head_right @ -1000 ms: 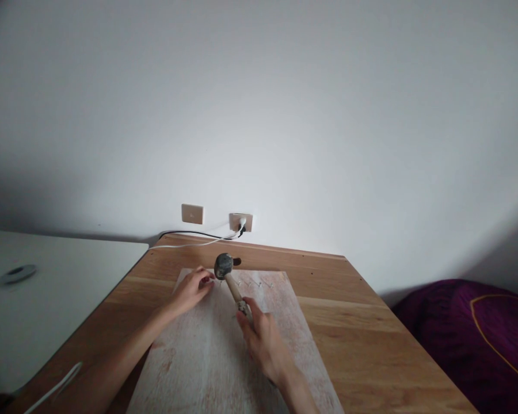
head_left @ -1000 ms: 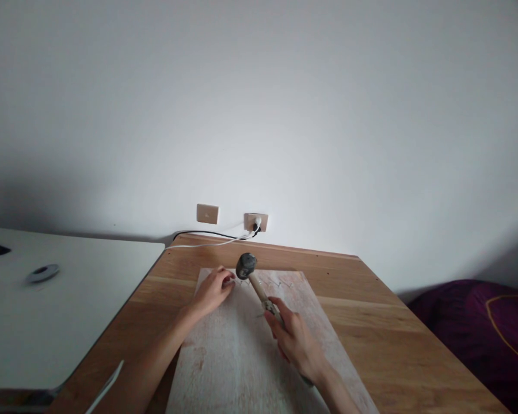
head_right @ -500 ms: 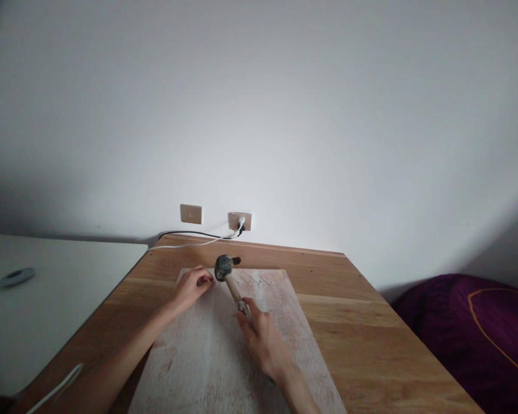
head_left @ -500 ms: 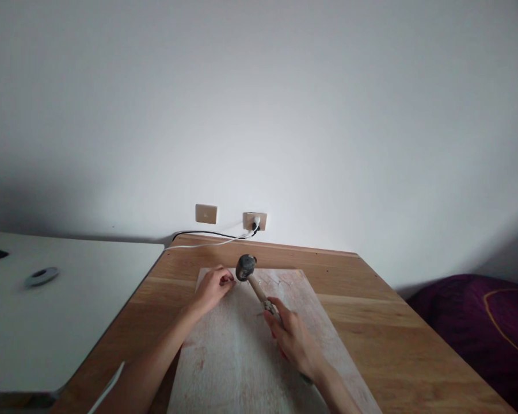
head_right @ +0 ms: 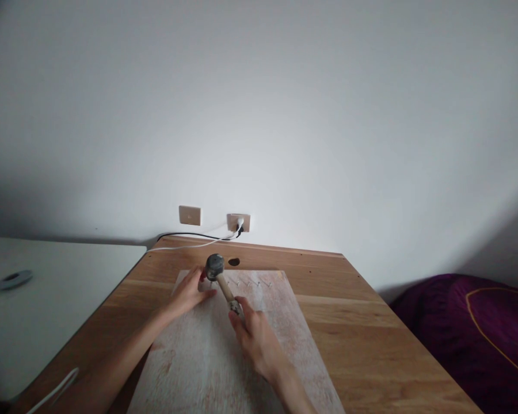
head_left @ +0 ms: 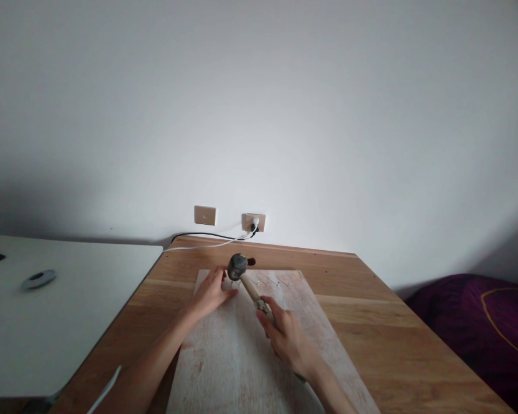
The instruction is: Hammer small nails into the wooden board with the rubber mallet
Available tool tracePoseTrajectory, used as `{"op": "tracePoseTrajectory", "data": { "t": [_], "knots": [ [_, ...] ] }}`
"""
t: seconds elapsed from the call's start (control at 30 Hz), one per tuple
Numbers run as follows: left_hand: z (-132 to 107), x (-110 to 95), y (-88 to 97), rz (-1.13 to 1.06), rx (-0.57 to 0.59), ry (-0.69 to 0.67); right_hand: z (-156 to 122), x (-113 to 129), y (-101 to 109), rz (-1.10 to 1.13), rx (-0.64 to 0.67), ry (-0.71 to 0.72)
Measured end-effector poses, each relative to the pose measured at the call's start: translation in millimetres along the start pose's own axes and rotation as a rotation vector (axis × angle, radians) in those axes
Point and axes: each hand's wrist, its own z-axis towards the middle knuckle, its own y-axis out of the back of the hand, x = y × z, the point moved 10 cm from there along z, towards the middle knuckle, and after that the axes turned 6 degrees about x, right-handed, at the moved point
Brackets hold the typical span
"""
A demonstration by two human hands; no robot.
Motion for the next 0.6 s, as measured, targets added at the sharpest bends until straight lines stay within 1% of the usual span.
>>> {"op": "tracePoseTrajectory", "data": {
  "t": [0.1,0.3,0.4,0.5,0.6],
  "knots": [
    [0,-2,2.2,-0.021,-0.014,-0.023,-2,1,1,-0.055,0.002,0.020],
    [5,-12,-2.2,-0.027,0.086,-0.055,-9,-27,12,-0.004,-0.042,-0.109],
    [6,-14,-1.8,-0.036,0.091,-0.057,-11,-34,14,0.007,-0.038,-0.133],
    [6,-13,-3.7,-0.032,0.104,-0.051,-11,-33,12,-0.009,-0.028,-0.117],
    [4,-11,-4.2,-0.016,0.098,-0.054,-9,-26,11,-0.030,-0.040,-0.087]
  ]
}}
